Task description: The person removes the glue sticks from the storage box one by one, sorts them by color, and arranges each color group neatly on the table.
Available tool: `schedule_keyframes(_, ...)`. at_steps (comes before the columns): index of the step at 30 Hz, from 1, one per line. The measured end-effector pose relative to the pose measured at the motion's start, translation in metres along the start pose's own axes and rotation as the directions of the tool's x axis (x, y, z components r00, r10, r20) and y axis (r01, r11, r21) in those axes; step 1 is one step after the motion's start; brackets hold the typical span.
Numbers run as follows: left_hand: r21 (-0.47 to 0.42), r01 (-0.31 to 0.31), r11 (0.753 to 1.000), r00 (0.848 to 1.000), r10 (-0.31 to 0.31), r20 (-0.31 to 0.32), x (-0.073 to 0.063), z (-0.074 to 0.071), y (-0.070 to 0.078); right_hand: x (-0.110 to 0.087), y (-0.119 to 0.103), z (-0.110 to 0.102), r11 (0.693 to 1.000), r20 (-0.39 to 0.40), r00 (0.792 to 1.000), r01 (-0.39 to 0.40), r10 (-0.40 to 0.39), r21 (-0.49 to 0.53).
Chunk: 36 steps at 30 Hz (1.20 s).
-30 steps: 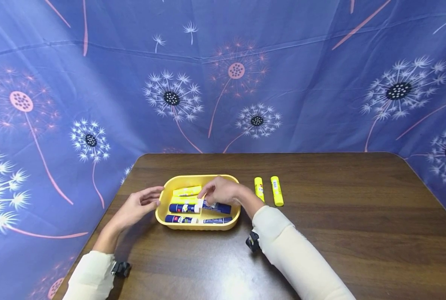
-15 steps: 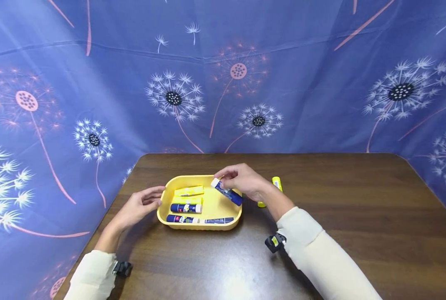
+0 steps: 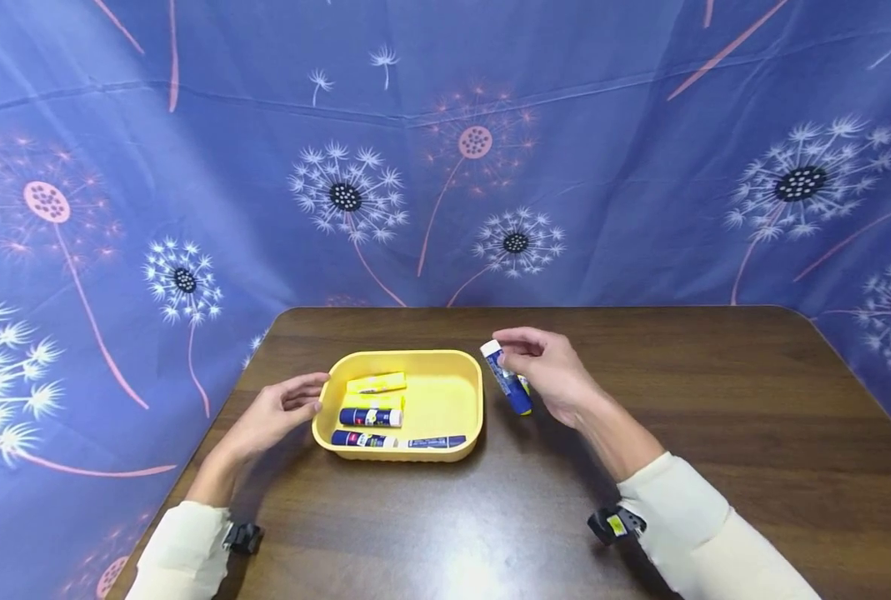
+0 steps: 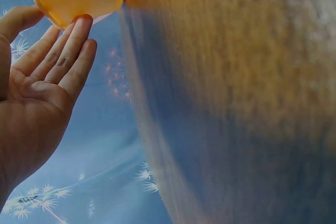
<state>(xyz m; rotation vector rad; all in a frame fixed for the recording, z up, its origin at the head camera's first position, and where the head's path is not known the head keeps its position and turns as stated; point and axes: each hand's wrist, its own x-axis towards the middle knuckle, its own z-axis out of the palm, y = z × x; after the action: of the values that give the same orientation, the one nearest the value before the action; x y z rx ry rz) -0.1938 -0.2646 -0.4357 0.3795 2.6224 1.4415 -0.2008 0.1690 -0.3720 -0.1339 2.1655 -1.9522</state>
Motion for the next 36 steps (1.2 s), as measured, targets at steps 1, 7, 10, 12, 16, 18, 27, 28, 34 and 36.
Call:
schedule_keyframes(1, -0.003, -0.001, 1.0, 1.0, 0.001, 0.0, 0.0, 0.0, 0.0, -0.004, 0.002, 0.0, 1.0, -0.021, 1.0, 0.002, -0.002, 0.008)
schedule_keyframes(7, -0.012, -0.004, 1.0, 1.0, 0.004, -0.001, 0.001, 0.0, -0.001, -0.022, 0.018, -0.001, 0.994, -0.112, 0.993, -0.024, 0.035, 0.104)
schedule_keyframes(10, -0.012, -0.006, 1.0, 1.0, 0.006, 0.0, 0.0, 0.0, -0.001, -0.031, 0.029, 0.002, 0.984, -0.119, 0.991, -0.043, 0.065, 0.174)
schedule_keyframes(12, -0.015, -0.008, 1.0, 1.0, 0.008, 0.002, 0.0, 0.0, -0.001, -0.038, 0.037, 0.006, 0.976, -0.126, 0.988, -0.062, 0.09, 0.209)
schedule_keyframes(16, -0.008, -0.013, 1.0, 1.0, 0.013, -0.001, -0.001, 0.0, -0.001, -0.05, 0.051, 0.015, 0.97, -0.166, 0.974, -0.119, 0.156, 0.213)
schedule_keyframes(18, -0.006, -0.014, 1.0, 1.0, 0.014, -0.003, 0.0, 0.0, -0.001, -0.055, 0.057, 0.02, 0.968, -0.196, 0.962, -0.151, 0.19, 0.198)
schedule_keyframes(27, -0.019, -0.016, 1.0, 1.0, 0.016, -0.005, 0.001, 0.001, 0.0, -0.074, 0.08, 0.031, 0.959, -0.296, 0.914, -0.247, 0.278, 0.138)
schedule_keyframes(28, -0.018, -0.018, 1.0, 1.0, 0.018, -0.005, 0.002, 0.001, 0.0, -0.075, 0.082, 0.032, 0.958, -0.304, 0.909, -0.254, 0.284, 0.135)
schedule_keyframes(34, -0.018, -0.021, 1.0, 1.0, 0.021, -0.006, 0.002, 0.002, -0.002, -0.078, 0.092, 0.038, 0.965, -0.371, 0.892, -0.25, 0.26, 0.077)
schedule_keyframes(36, -0.017, -0.021, 1.0, 1.0, 0.021, -0.007, 0.002, 0.003, -0.002, -0.079, 0.095, 0.04, 0.972, -0.399, 0.888, -0.234, 0.229, 0.036)
